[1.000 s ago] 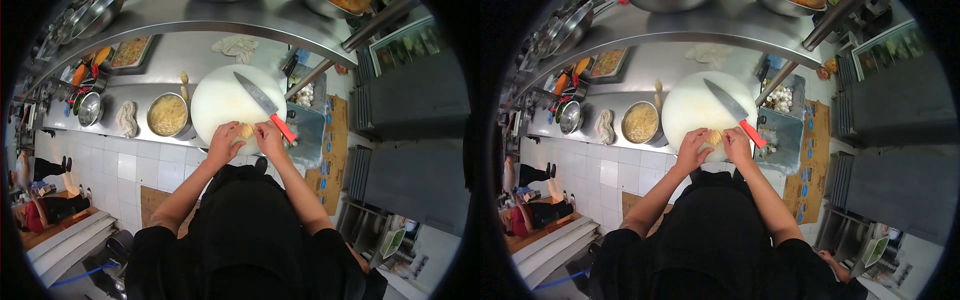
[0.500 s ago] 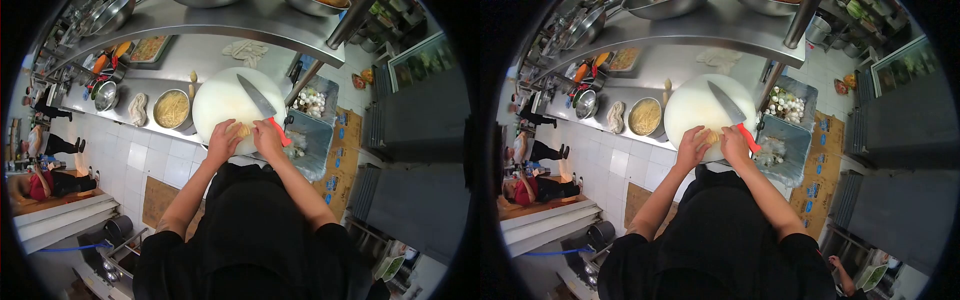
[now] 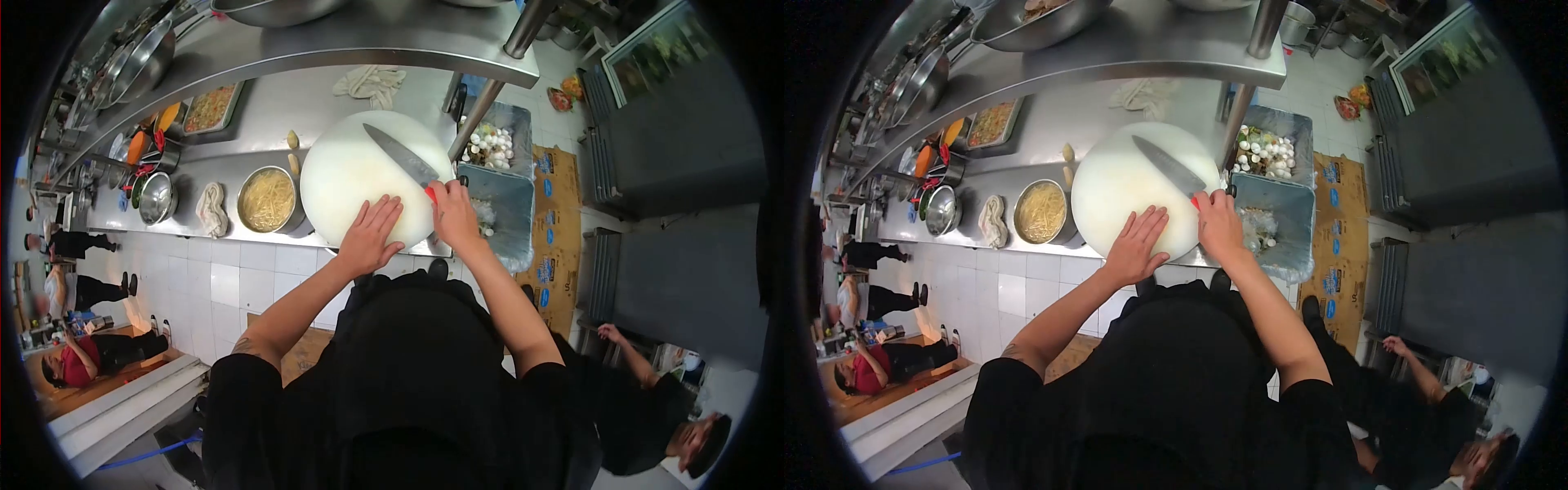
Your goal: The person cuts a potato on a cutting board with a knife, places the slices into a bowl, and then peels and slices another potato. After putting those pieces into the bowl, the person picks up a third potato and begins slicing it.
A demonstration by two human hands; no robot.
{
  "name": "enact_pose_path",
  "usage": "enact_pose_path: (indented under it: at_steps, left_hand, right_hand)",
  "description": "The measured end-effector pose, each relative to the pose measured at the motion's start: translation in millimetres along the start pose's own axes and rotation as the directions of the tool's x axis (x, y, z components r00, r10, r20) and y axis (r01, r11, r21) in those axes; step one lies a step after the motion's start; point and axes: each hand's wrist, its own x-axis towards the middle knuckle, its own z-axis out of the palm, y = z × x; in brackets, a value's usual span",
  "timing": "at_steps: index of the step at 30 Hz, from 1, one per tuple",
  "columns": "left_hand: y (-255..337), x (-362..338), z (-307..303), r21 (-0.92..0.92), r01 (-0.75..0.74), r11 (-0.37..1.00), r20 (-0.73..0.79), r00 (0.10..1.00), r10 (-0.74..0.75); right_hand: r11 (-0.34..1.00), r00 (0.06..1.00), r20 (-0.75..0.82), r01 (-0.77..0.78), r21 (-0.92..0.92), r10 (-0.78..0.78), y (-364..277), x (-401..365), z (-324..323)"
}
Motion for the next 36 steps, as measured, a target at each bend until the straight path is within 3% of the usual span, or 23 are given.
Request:
enact_pose_path:
  at_steps: [3,5,8,11,13,14,16,18,19,21,23,27,31,36]
  left_hand:
    - [-1,-1,0,0.032,-0.017,0.999,-0.004,1.000,0.017]
    - [0,-1,2,0.040,-0.020,0.999,-0.013,1.000,0.020]
    - [-3,-2,4,0.065,-0.009,0.998,-0.004,1.000,0.010]
    - [-7,0,1,0.076,-0.001,0.997,0.029,1.000,-0.001]
    - [-19,0,-9,-0.175,0.006,0.985,0.094,0.996,0.010]
    - [-25,-1,-12,-0.179,0.012,0.984,0.094,0.996,0.005]
    - [-41,2,-23,-0.562,-0.040,0.826,-0.210,0.973,-0.096]
    - [-54,4,-34,-0.390,0.051,0.919,-0.374,0.904,-0.208]
    - [-57,5,-37,-0.367,0.034,0.930,-0.350,0.921,-0.171]
    - [-53,7,-41,-0.347,0.022,0.938,-0.324,0.936,-0.141]
    - [-41,10,-37,-0.287,-0.097,0.953,-0.177,0.983,0.046]
    - [-33,13,-28,-0.301,-0.070,0.951,-0.153,0.988,0.024]
    - [-37,17,-15,-0.322,-0.052,0.945,-0.121,0.993,0.014]
    - [-37,18,-17,-0.335,-0.053,0.941,-0.127,0.992,0.011]
  right_hand:
    - [0.997,0.997,0.037,-0.072,-0.015,0.072,0,-1,-10]
    - [0.967,0.989,0.085,-0.137,0.216,0.121,-6,-9,-28]
    - [0.953,0.986,0.154,-0.113,0.282,0.071,9,-31,-39]
    - [0.959,0.960,0.252,-0.177,0.222,0.119,2,-56,-60]
    - [0.957,0.932,0.324,-0.231,0.178,0.165,5,-62,-63]
    - [0.973,0.940,0.314,-0.187,0.139,0.135,14,-67,-55]
    - [0.985,0.946,0.309,-0.140,0.099,0.104,25,-71,-45]
    - [0.994,0.946,0.310,-0.104,0.021,0.092,30,-69,-41]
    - [0.994,0.945,0.315,-0.103,0.022,0.091,26,-66,-45]
    - [0.988,0.945,0.321,-0.017,-0.152,0.066,8,-58,-60]
    - [0.986,0.949,0.316,0.053,-0.158,0.000,2,-59,-67]
    - [0.972,0.936,0.340,0.161,-0.173,-0.095,-13,-65,-76]
    - [0.980,0.930,0.362,0.132,-0.151,-0.070,-4,-66,-57]
    - [0.953,0.901,0.413,0.229,-0.199,-0.130,-12,-63,-75]
